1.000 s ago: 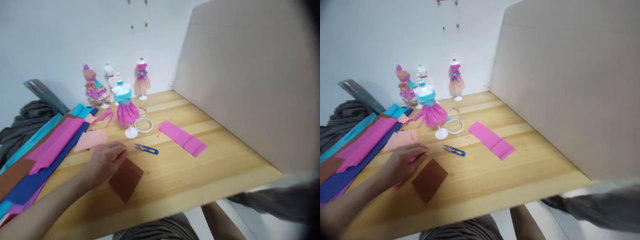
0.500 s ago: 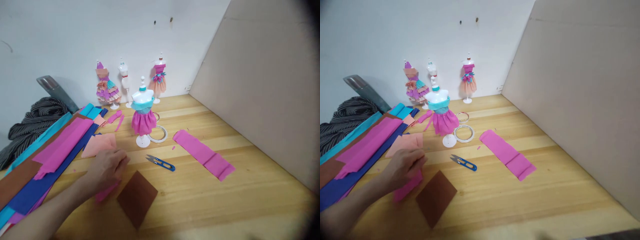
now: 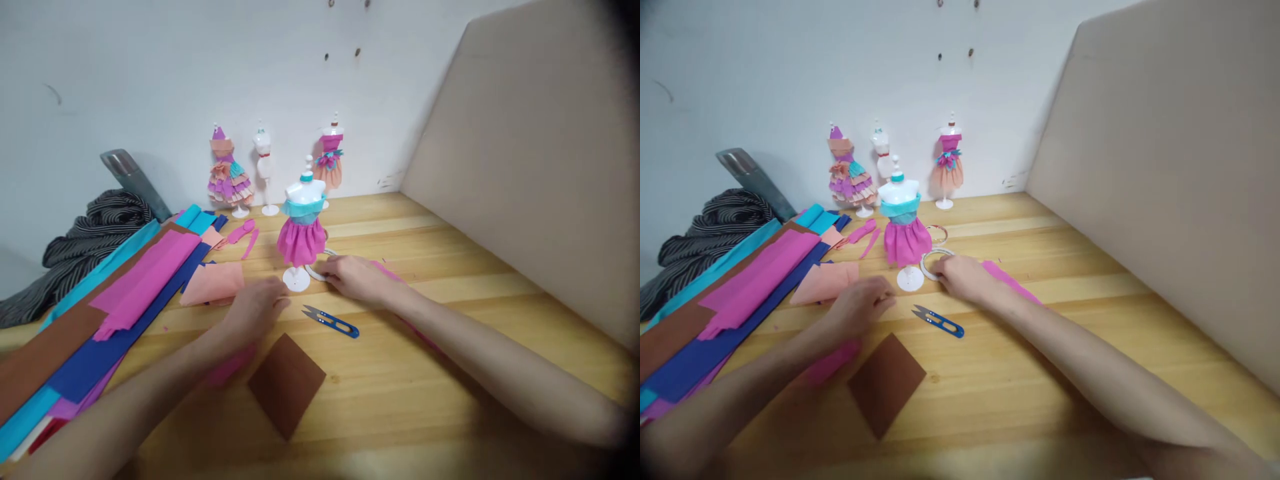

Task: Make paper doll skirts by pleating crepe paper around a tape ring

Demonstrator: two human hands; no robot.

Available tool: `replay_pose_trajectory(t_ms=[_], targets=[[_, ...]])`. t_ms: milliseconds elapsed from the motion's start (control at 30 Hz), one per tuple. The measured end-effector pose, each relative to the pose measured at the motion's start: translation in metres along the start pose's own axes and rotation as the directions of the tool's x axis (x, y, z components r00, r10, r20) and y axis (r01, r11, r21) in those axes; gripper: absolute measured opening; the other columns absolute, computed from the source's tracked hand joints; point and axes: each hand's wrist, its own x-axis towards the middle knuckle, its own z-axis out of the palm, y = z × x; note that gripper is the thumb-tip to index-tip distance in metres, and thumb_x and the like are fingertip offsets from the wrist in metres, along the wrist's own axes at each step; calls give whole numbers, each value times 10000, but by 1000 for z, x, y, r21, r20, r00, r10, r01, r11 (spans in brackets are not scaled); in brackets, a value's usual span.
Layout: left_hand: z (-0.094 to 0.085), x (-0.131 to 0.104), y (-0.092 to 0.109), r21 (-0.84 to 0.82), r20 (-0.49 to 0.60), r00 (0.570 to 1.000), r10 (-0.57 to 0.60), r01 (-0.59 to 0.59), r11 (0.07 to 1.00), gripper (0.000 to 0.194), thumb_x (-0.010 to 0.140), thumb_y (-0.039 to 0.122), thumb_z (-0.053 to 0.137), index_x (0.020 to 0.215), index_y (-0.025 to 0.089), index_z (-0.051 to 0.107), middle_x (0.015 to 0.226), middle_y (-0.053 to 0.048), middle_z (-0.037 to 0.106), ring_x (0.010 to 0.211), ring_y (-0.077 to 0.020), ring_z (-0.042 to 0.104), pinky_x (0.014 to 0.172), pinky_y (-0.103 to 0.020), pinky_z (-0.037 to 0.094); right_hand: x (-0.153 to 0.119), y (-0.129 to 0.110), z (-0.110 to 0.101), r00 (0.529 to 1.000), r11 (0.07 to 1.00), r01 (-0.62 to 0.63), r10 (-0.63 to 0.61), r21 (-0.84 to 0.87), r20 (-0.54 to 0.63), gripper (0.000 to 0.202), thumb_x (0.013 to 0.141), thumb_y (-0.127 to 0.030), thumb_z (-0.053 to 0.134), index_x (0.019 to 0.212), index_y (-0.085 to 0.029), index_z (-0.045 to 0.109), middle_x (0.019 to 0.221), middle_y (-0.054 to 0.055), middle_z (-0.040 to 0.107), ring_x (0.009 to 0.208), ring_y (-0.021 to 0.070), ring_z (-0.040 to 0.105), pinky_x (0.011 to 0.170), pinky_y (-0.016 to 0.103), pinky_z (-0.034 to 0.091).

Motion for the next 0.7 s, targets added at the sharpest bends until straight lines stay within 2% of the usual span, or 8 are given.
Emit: replay_pose_trajectory(t_ms=[67,167,267,367,533,700], targets=[[5,17,-11,-47,-41,997,-66,64,997,112,753,182,576,811,158,668,706,-2,611,671,-145,535,629,-244,354,4,3,3,1000,1000,18,-18,9,8,273,822,-78,486,920,-213,702,895,51,718,814,189,635,680,258,388],[19,44,-21,-137,-51,987,-153,144,980,107,704,245,639,670,145,626,528,44,493,523,-112,460,527,-227,316,4,7,5,999,999,41,-42,15,20,262,776,-64,502,867,-212,698,841,37,718,756,178,620,655,253,373],[34,61,-22,-231,-78,979,-189,167,959,153,680,264,663,635,145,578,530,55,478,519,-96,446,518,-214,324,5,10,8,999,999,52,-53,2,14,236,764,-78,511,871,-205,678,874,48,709,779,180,614,640,249,356],[42,65,-22,-298,-96,978,-185,149,943,149,696,261,637,640,144,565,565,51,489,546,-92,447,536,-212,335,6,19,13,999,999,40,-40,-27,7,214,745,-64,507,837,-193,651,870,58,689,768,180,602,621,251,333],[36,60,-35,-308,-99,983,-155,118,944,195,688,242,621,534,141,558,515,52,437,542,-94,419,536,-224,288,7,38,16,1000,998,12,-11,-64,10,231,697,-3,491,783,-179,615,822,67,659,688,174,574,567,263,288],[32,59,-43,-295,-126,978,-165,122,948,223,690,235,626,496,144,564,500,44,470,544,-103,439,545,-228,298,7,31,12,998,996,67,-66,-54,25,240,684,4,489,787,-183,599,843,62,644,685,158,554,589,256,298]])
